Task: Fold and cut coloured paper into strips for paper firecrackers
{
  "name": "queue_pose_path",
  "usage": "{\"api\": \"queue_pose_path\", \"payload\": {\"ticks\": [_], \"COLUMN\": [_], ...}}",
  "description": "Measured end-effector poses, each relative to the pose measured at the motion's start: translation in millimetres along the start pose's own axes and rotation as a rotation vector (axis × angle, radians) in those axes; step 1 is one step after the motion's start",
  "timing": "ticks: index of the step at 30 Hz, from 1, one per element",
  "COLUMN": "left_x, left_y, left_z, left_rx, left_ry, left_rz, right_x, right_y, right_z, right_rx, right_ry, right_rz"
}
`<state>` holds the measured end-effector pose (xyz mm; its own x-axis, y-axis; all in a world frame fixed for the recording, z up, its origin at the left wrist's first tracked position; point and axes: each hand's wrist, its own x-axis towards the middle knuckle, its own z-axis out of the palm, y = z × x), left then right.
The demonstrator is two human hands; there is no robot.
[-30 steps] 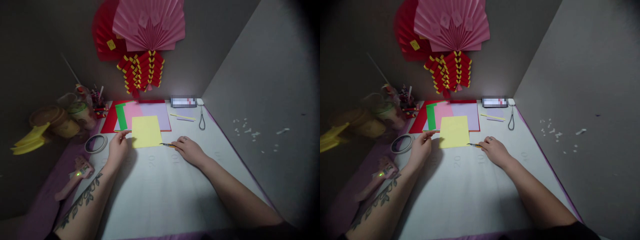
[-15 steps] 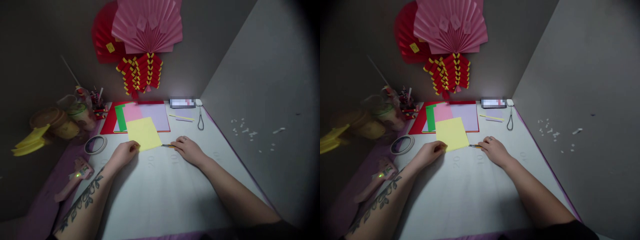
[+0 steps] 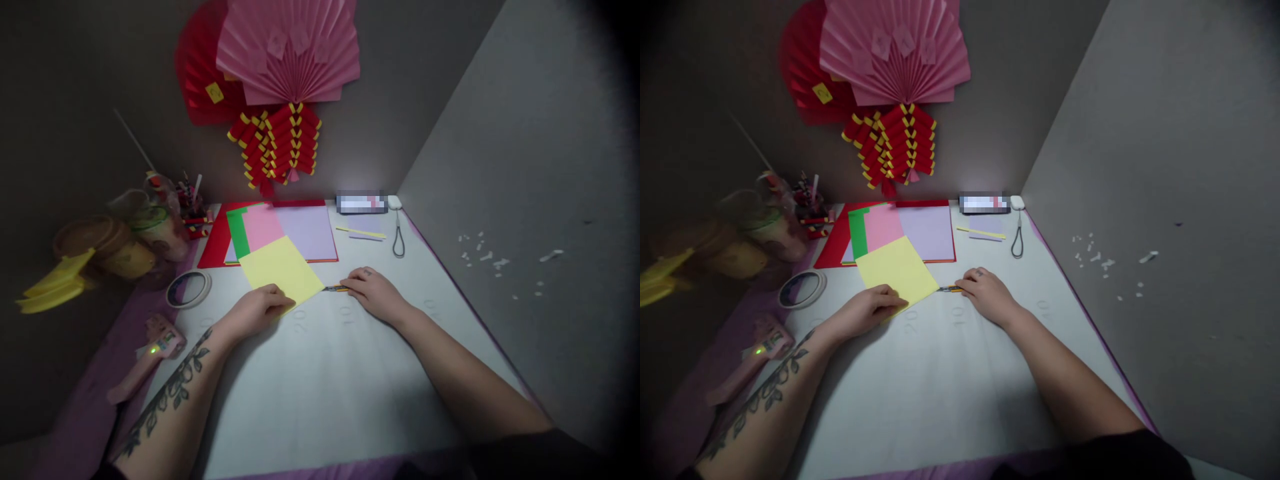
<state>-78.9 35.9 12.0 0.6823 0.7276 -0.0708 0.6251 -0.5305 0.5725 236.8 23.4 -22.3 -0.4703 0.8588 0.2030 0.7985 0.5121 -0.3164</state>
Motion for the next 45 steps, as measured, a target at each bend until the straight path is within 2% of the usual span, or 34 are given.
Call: {"api": "queue_pose_path", "payload": {"ticks": [3,6,10,13,23,27,30,32,35,38,41,45], "left_x": [-1.1,-2.3,-3.0,-2.6,-3.3,-7.7,-11.5,-12.8,-13.2,-13.1,-12.8,-10.9], "left_y": [-2.7,-0.9,2.6,3.2,3.9,10.0,14.7,16.5,15.9,12.3,7.8,2.6], "left_z": [-3.7,-7.4,-8.1,-6.0,-5.3,-8.2,-8.4,-7.8,-6.4,-5.0,-3.9,-2.4], "left_rx": [-0.025,0.011,0.069,0.046,0.026,0.083,0.128,0.134,0.131,0.146,0.171,0.186], "left_ry": [-0.001,-0.002,-0.072,-0.108,-0.106,-0.101,-0.094,-0.092,-0.081,-0.081,-0.098,-0.123], "left_rz": [-0.037,-0.143,-0.233,-0.232,-0.195,-0.227,-0.247,-0.248,-0.241,-0.238,-0.243,-0.255], "right_x": [0.0,-0.1,0.1,0.2,-0.7,-1.1,6.3,17.0,38.9,59.7,73.7,83.1], "right_y": [0.2,-0.6,-1.2,-1.0,-0.9,-7.3,-24.2,-41.8,-72.3,-97.6,-110.5,-114.7], "right_z": [-0.5,-1.1,-1.2,-0.6,-0.2,-2.3,-2.5,-0.5,5.8,12.8,17.6,19.9], "right_rx": [-0.001,-0.003,-0.001,0.002,0.010,0.044,0.123,0.184,0.218,0.154,0.066,-0.002], "right_ry": [0.002,0.000,0.003,0.005,-0.002,0.079,0.143,0.109,-0.031,-0.173,-0.269,-0.347], "right_rz": [-0.012,-0.003,-0.002,-0.007,0.002,0.026,0.007,-0.040,-0.091,-0.098,-0.105,-0.117]}}
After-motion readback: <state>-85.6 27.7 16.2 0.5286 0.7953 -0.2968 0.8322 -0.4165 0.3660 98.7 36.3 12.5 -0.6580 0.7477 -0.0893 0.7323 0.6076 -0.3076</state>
